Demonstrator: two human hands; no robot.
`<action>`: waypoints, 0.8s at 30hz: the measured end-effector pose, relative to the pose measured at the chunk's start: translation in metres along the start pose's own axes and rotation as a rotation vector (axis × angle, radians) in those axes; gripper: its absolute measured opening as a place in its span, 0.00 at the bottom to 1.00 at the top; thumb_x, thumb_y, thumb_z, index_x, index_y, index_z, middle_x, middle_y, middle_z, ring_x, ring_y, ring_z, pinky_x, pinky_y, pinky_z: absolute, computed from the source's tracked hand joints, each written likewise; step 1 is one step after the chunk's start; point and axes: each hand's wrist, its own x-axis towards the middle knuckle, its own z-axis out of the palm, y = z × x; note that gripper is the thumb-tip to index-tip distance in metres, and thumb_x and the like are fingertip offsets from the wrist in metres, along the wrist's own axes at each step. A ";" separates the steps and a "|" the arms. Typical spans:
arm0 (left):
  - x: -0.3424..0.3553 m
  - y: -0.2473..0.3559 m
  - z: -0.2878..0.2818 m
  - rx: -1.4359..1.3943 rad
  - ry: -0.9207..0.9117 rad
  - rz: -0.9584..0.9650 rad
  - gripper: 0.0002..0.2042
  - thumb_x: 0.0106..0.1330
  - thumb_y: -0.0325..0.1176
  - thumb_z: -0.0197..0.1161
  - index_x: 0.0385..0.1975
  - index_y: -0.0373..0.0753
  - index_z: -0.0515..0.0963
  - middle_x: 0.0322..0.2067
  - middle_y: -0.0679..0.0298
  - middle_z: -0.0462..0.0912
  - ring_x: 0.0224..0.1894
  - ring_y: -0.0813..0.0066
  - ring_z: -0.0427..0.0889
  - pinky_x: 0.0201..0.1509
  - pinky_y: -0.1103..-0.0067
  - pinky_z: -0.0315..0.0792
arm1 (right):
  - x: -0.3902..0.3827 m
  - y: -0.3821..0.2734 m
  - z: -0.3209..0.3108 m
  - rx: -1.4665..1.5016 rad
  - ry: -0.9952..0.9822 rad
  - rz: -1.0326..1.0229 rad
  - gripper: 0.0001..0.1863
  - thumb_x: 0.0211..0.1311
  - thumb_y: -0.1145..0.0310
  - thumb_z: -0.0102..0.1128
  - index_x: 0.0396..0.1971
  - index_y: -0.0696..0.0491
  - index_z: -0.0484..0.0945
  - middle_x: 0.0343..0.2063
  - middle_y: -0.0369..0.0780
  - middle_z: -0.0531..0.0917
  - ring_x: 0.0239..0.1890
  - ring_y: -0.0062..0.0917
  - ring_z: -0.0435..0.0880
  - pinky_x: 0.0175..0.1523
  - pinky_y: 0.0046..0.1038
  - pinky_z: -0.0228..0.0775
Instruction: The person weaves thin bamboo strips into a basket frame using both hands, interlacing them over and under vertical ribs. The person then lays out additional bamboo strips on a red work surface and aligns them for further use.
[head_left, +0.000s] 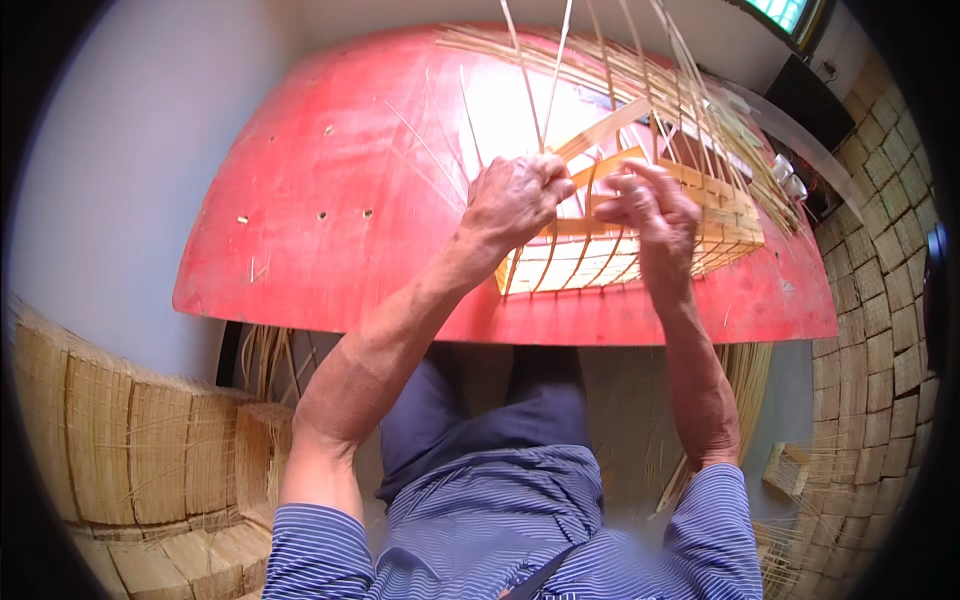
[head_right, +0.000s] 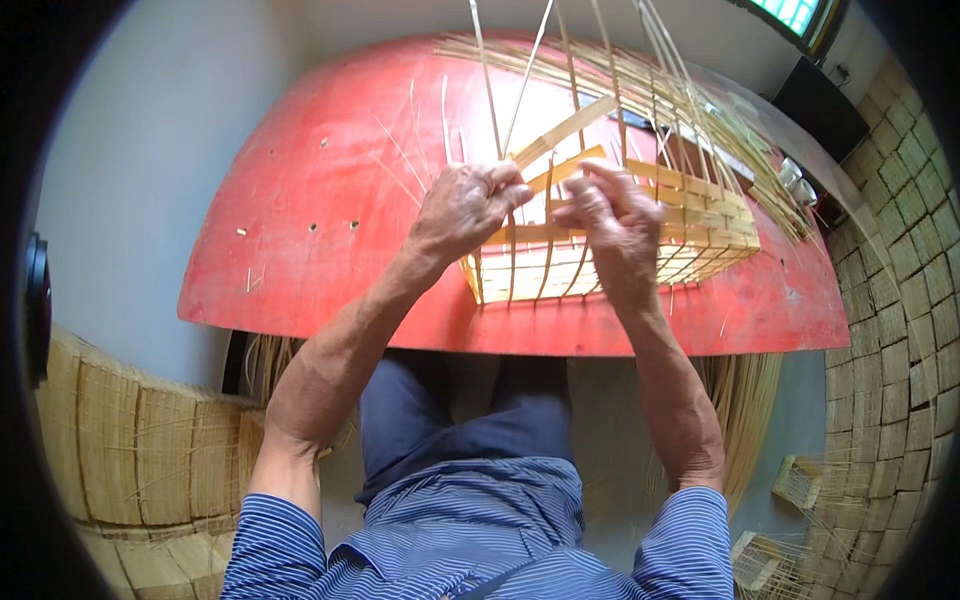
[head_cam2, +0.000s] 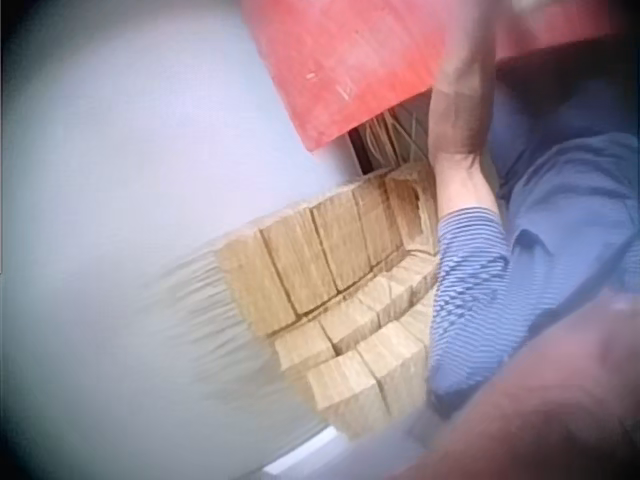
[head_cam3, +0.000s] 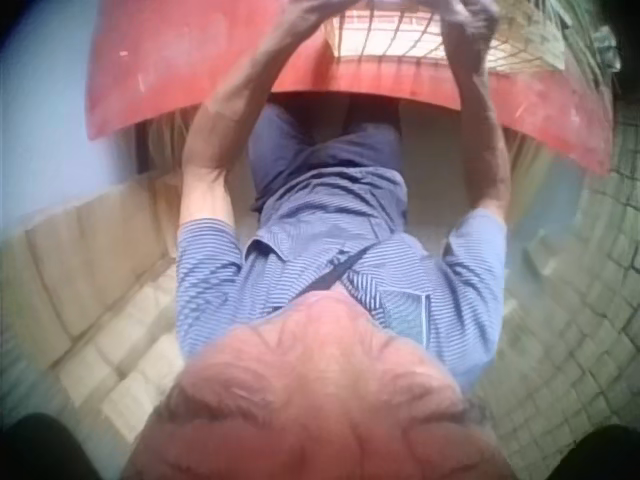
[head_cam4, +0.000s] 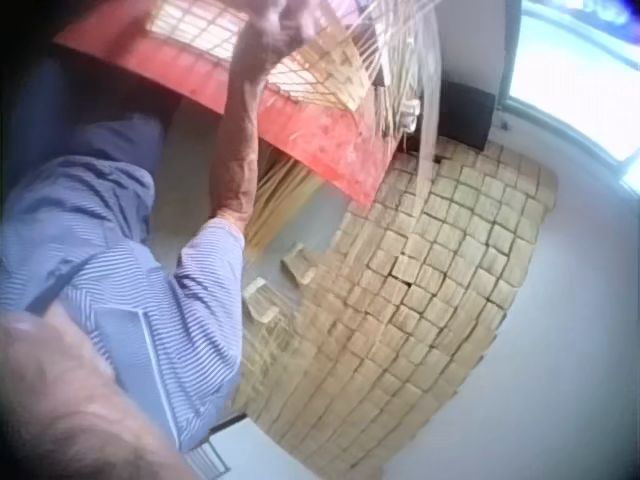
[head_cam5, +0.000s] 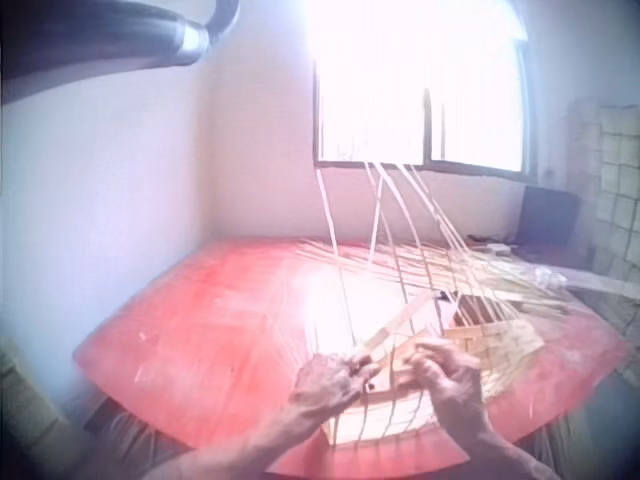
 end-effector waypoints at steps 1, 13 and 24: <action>-0.003 -0.002 0.002 -0.009 0.029 0.006 0.12 0.67 0.41 0.64 0.34 0.37 0.82 0.23 0.53 0.82 0.25 0.60 0.82 0.32 0.66 0.73 | -0.005 -0.002 -0.006 -0.058 0.081 -0.037 0.11 0.71 0.70 0.60 0.44 0.62 0.80 0.31 0.41 0.86 0.27 0.20 0.86 0.35 0.22 0.80; -0.004 0.004 0.003 0.051 -0.003 0.098 0.10 0.67 0.36 0.64 0.34 0.35 0.83 0.22 0.56 0.81 0.23 0.65 0.82 0.31 0.70 0.73 | -0.072 0.041 -0.011 0.922 -0.146 0.391 0.23 0.75 0.62 0.53 0.64 0.58 0.68 0.54 0.46 0.79 0.49 0.39 0.85 0.52 0.43 0.82; -0.013 0.003 0.016 0.190 0.129 0.170 0.09 0.69 0.35 0.63 0.31 0.36 0.78 0.23 0.55 0.81 0.26 0.58 0.83 0.31 0.67 0.74 | -0.069 0.069 -0.001 1.255 -0.199 0.364 0.22 0.79 0.59 0.46 0.64 0.56 0.70 0.54 0.39 0.80 0.50 0.37 0.83 0.56 0.47 0.78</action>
